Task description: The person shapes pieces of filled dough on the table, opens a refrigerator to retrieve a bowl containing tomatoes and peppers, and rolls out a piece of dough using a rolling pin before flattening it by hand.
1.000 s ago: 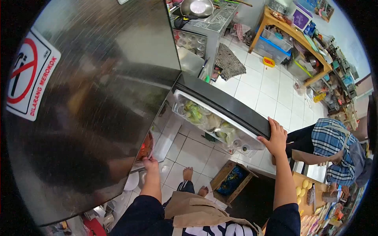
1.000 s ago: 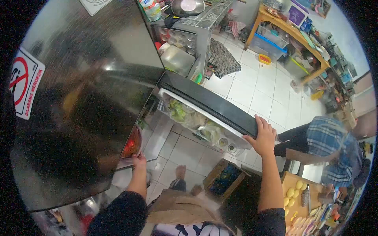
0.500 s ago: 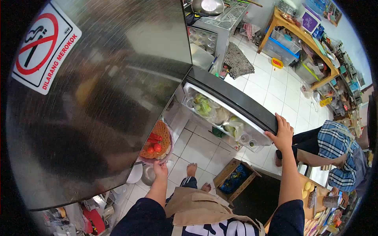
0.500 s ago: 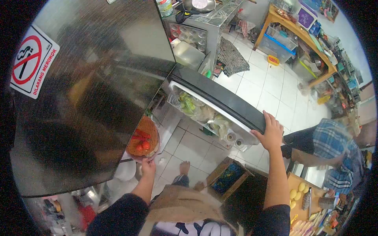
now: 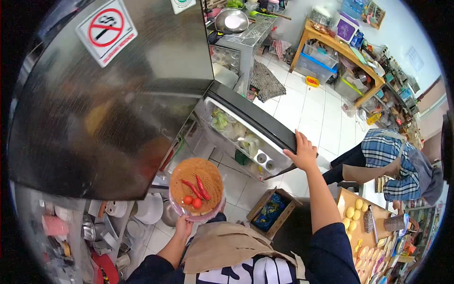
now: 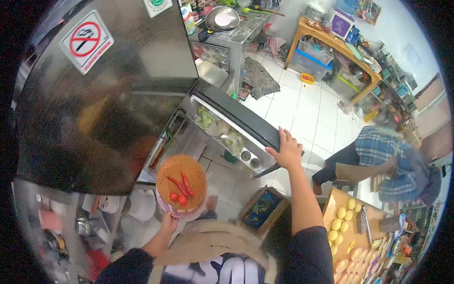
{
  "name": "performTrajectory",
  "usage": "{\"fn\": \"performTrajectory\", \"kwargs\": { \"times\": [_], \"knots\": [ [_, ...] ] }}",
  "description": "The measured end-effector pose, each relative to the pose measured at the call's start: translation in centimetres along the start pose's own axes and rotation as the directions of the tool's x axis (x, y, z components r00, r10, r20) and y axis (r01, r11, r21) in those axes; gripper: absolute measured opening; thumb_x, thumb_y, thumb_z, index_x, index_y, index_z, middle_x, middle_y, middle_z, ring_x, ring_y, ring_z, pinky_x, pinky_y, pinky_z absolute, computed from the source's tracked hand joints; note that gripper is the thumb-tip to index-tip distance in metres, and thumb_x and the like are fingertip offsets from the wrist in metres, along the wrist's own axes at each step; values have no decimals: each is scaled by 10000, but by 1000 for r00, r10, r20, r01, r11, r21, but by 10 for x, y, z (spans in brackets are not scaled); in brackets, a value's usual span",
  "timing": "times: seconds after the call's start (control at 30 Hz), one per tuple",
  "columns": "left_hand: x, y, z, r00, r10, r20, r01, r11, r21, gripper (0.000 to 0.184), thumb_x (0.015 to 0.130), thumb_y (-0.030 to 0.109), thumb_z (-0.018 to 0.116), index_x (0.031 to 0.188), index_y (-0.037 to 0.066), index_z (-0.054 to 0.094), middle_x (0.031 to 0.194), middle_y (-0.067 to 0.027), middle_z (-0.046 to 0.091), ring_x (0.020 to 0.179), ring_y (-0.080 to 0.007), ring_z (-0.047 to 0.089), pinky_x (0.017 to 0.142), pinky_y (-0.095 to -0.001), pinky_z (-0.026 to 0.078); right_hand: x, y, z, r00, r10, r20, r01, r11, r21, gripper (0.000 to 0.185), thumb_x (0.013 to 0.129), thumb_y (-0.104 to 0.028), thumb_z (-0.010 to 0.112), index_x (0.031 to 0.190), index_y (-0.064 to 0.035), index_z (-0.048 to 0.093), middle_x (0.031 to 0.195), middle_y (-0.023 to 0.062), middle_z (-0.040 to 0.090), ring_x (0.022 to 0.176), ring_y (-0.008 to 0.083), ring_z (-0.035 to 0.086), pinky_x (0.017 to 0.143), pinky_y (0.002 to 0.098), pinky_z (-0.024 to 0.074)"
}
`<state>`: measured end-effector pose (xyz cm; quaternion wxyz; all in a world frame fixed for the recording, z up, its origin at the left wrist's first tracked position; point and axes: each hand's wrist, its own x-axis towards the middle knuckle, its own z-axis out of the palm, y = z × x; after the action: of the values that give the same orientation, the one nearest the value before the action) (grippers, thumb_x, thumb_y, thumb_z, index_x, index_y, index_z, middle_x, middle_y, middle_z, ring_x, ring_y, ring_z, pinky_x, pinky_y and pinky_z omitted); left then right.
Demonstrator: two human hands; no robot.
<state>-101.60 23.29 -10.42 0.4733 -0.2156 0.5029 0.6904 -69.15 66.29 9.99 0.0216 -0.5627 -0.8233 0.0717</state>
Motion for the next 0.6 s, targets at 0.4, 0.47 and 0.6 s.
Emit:
{"fn": "performTrajectory", "kwargs": {
  "times": [0.4, 0.47, 0.6],
  "knots": [
    [-192, 65, -19, 954, 50, 297, -152, 930, 335, 420, 765, -29, 496, 1183, 10, 504, 1096, -117, 616, 935, -255, 649, 783, -393, 573, -178, -82, 37, 961, -73, -267, 257, 595, 761, 746, 878, -394, 624, 1461, -69, 291, 1518, 229, 234, 1408, 400, 210, 1143, 477, 179],
    [-206, 87, -15, 958, 25, 287, -148, 898, 415, 393, 770, -35, 491, 1161, 4, 513, 1082, -121, 619, 918, -255, 653, 764, -387, 578, -226, -77, 50, 974, -3, -229, 184, 604, 775, 696, 888, -327, 625, 1427, -10, 319, 1487, 248, 283, 1393, 385, 246, 1141, 440, 201],
    [-224, 108, -5, 911, 12, 413, -211, 873, 439, 372, 773, -41, 491, 1141, 1, 522, 1055, -104, 622, 884, -244, 651, 744, -378, 572, -332, -54, 91, 986, 146, 83, -145, 486, 862, 636, 902, -310, 621, 1373, 40, 378, 1368, 274, 444, 1291, 379, 423, 1075, 434, 332]
  ]
}}
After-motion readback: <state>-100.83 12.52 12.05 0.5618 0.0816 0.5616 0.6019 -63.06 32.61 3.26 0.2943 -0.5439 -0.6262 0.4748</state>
